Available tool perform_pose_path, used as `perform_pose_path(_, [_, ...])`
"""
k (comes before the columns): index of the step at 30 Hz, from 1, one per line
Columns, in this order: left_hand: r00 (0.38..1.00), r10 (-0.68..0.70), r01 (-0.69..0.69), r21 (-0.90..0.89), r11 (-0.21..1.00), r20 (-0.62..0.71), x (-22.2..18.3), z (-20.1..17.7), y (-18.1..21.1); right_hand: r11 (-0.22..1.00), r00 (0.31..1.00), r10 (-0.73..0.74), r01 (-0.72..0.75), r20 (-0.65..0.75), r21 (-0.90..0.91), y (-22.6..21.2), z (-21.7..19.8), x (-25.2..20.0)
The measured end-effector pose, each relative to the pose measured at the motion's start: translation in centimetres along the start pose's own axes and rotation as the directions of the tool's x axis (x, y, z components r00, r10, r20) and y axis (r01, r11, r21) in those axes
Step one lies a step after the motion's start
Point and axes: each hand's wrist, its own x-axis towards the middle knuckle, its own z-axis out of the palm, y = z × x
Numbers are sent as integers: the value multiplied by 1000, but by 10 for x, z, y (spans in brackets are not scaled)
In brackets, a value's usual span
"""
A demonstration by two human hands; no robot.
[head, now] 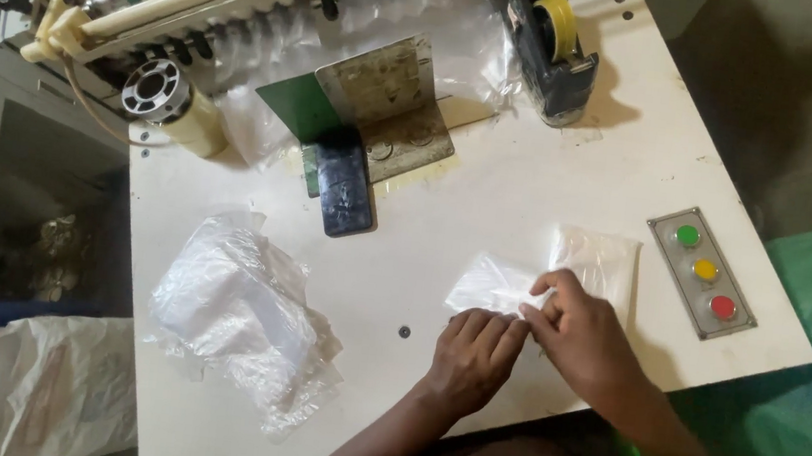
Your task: A worker is manually packaging small items into plastic bags, smoothing them out, and organizing them on a factory workbench.
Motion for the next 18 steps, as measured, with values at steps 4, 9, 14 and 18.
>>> perform_pose_path(4, [990, -6, 11, -35, 999, 139, -4, 11, 0, 998, 998, 45, -46, 36, 33, 46, 10, -16])
perform_pose_path(9, [971, -56, 100, -183, 978, 233, 6, 4, 0, 911, 956, -251, 286, -153, 297, 63, 25, -20])
perform_pose_path(14, [970, -199, 236, -335, 912, 140, 22, -20, 11, 879, 838, -378, 458, -393, 131, 81, 55, -11])
perform_pose_path(18, [806, -434, 591, -563, 577, 402, 48, -49, 9, 854, 805, -431, 510, -408, 102, 83, 30, 3])
